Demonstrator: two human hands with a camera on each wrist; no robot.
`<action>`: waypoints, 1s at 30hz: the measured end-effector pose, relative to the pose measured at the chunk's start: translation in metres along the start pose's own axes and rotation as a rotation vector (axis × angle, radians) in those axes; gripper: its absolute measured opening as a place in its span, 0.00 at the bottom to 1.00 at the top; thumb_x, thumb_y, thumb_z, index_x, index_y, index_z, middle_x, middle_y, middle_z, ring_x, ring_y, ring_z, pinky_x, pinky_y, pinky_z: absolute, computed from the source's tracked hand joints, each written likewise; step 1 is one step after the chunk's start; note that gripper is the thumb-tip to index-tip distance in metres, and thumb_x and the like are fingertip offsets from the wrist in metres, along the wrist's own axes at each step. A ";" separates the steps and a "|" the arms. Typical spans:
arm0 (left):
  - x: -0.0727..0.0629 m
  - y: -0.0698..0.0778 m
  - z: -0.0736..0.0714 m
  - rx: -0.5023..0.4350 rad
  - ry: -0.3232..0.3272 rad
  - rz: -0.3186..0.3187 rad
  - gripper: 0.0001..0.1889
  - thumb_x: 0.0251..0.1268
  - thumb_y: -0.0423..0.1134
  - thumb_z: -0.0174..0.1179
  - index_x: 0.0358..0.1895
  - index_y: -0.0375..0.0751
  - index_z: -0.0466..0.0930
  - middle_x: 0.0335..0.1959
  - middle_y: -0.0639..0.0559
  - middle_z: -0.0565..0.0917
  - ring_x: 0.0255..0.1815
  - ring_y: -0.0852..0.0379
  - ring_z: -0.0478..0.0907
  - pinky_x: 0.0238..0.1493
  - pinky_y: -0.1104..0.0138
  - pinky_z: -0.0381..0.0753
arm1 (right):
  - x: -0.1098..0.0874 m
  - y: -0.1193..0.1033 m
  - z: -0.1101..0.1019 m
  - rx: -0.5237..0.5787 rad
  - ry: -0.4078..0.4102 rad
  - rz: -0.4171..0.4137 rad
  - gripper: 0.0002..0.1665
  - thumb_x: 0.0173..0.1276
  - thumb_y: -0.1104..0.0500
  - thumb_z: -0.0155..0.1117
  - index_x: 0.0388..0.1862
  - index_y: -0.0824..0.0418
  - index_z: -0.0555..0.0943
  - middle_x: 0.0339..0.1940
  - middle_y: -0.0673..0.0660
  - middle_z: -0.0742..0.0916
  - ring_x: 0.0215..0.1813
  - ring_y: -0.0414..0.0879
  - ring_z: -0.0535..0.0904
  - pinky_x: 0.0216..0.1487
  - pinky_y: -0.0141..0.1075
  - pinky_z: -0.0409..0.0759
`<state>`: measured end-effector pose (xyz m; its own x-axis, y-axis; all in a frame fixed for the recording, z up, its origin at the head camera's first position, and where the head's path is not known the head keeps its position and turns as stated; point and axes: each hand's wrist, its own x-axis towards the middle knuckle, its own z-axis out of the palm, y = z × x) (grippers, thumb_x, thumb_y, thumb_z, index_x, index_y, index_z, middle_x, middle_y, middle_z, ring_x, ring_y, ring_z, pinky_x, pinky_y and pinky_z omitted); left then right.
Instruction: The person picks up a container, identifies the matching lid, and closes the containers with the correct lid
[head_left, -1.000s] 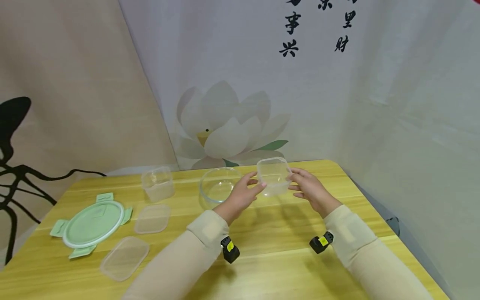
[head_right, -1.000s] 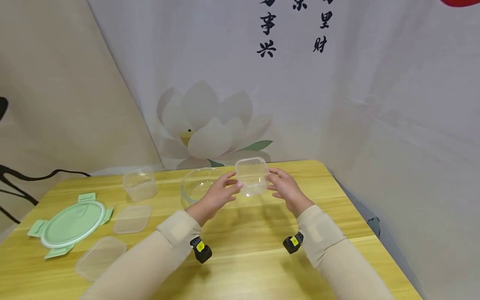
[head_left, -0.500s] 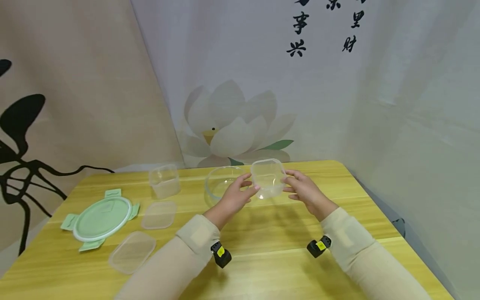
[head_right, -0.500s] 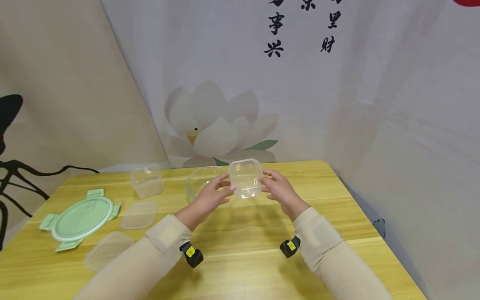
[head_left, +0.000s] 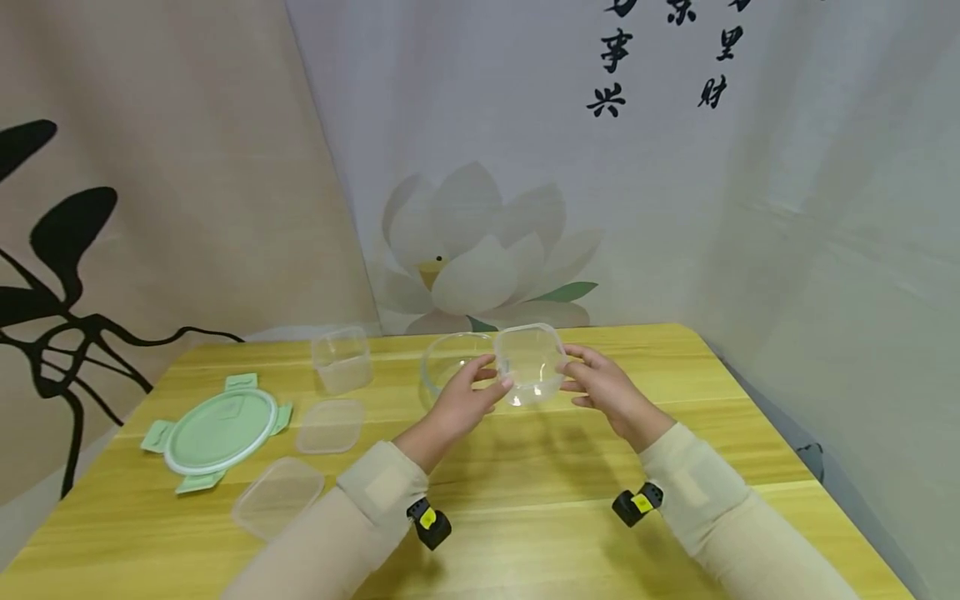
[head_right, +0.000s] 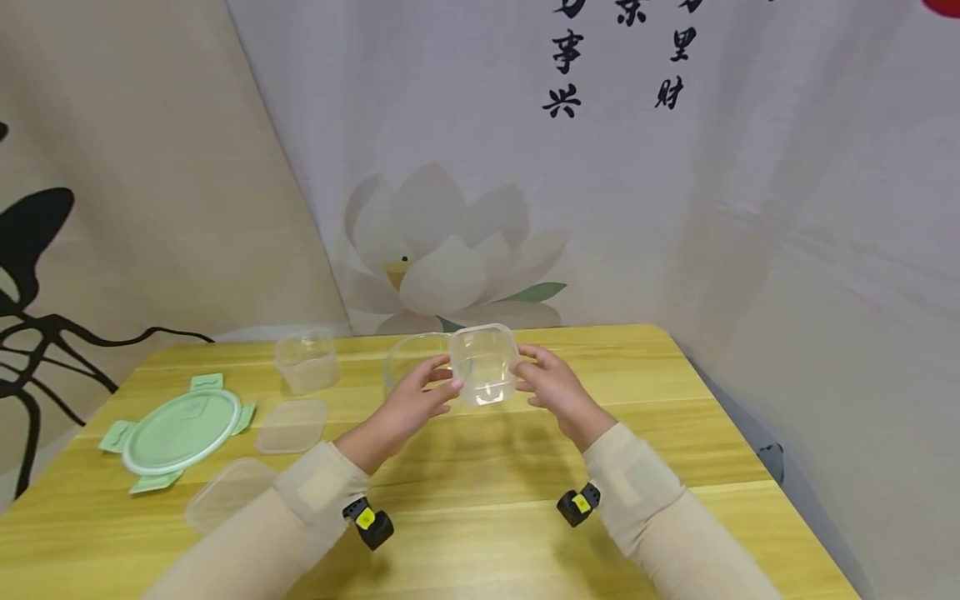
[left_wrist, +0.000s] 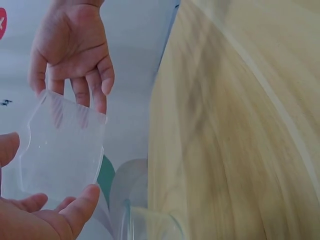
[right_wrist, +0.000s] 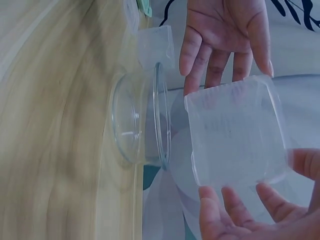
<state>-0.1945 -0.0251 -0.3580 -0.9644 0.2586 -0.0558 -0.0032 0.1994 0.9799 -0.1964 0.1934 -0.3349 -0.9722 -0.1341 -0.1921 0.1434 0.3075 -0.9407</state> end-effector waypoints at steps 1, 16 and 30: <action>-0.001 0.000 -0.001 -0.005 -0.001 0.002 0.32 0.70 0.44 0.57 0.73 0.40 0.58 0.68 0.36 0.67 0.63 0.38 0.70 0.59 0.51 0.75 | -0.001 0.000 0.001 -0.002 -0.004 -0.002 0.33 0.75 0.51 0.49 0.75 0.58 0.59 0.69 0.65 0.70 0.66 0.61 0.71 0.58 0.47 0.74; -0.024 -0.009 -0.018 -0.011 -0.004 0.008 0.31 0.71 0.43 0.57 0.72 0.39 0.59 0.66 0.36 0.67 0.61 0.39 0.71 0.59 0.52 0.75 | -0.010 0.000 0.023 -0.012 -0.048 -0.013 0.33 0.75 0.52 0.51 0.74 0.60 0.59 0.68 0.65 0.73 0.64 0.60 0.73 0.55 0.45 0.76; -0.044 -0.017 -0.033 0.027 -0.010 -0.043 0.32 0.71 0.46 0.57 0.73 0.42 0.58 0.66 0.39 0.68 0.59 0.41 0.74 0.59 0.51 0.75 | -0.019 0.005 0.042 0.000 -0.090 -0.016 0.34 0.73 0.52 0.52 0.74 0.61 0.59 0.67 0.66 0.73 0.63 0.61 0.73 0.57 0.49 0.74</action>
<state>-0.1604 -0.0709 -0.3656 -0.9607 0.2590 -0.0998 -0.0372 0.2364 0.9710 -0.1693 0.1576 -0.3473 -0.9537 -0.2232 -0.2015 0.1282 0.3046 -0.9438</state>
